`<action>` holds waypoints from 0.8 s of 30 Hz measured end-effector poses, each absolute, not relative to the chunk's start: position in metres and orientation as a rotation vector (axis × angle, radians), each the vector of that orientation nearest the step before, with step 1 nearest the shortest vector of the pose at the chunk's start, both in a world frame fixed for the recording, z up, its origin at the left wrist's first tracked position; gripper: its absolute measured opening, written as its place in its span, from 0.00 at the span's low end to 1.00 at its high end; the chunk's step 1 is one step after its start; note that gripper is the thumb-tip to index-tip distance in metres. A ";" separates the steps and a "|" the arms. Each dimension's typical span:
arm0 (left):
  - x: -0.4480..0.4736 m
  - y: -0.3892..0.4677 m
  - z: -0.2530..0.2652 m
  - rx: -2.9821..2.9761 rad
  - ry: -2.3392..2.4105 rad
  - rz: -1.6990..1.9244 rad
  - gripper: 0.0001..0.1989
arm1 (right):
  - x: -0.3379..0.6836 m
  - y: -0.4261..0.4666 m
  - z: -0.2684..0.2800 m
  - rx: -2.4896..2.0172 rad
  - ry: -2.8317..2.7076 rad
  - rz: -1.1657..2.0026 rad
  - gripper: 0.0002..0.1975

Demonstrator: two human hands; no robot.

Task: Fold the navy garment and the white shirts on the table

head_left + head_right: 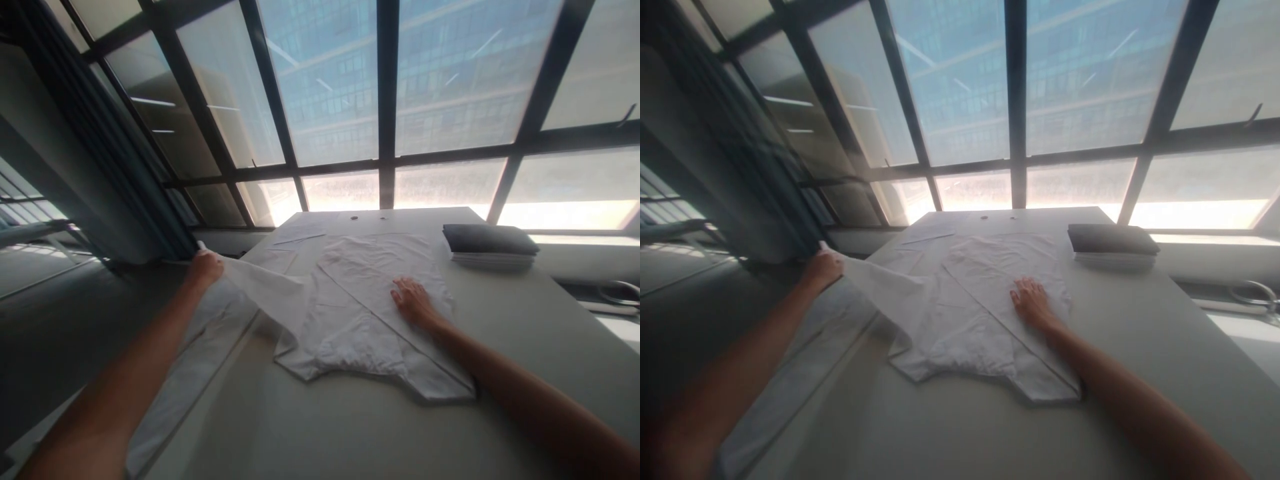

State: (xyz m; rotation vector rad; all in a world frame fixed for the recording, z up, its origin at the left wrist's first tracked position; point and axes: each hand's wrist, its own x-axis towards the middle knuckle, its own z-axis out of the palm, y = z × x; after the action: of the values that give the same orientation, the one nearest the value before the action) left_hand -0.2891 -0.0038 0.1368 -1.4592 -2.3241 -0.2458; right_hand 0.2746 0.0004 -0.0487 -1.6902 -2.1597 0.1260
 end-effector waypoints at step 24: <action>0.036 0.064 0.000 -1.949 -2.648 -1.353 0.17 | 0.277 -0.001 -0.045 -1.725 -2.204 0.114 0.25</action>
State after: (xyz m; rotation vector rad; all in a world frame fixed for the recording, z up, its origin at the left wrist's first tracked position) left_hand 0.0364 0.0643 0.0004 -1.9493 -2.6484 -1.3531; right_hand 0.2768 -0.0008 -0.0449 -1.7254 -2.2038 0.1135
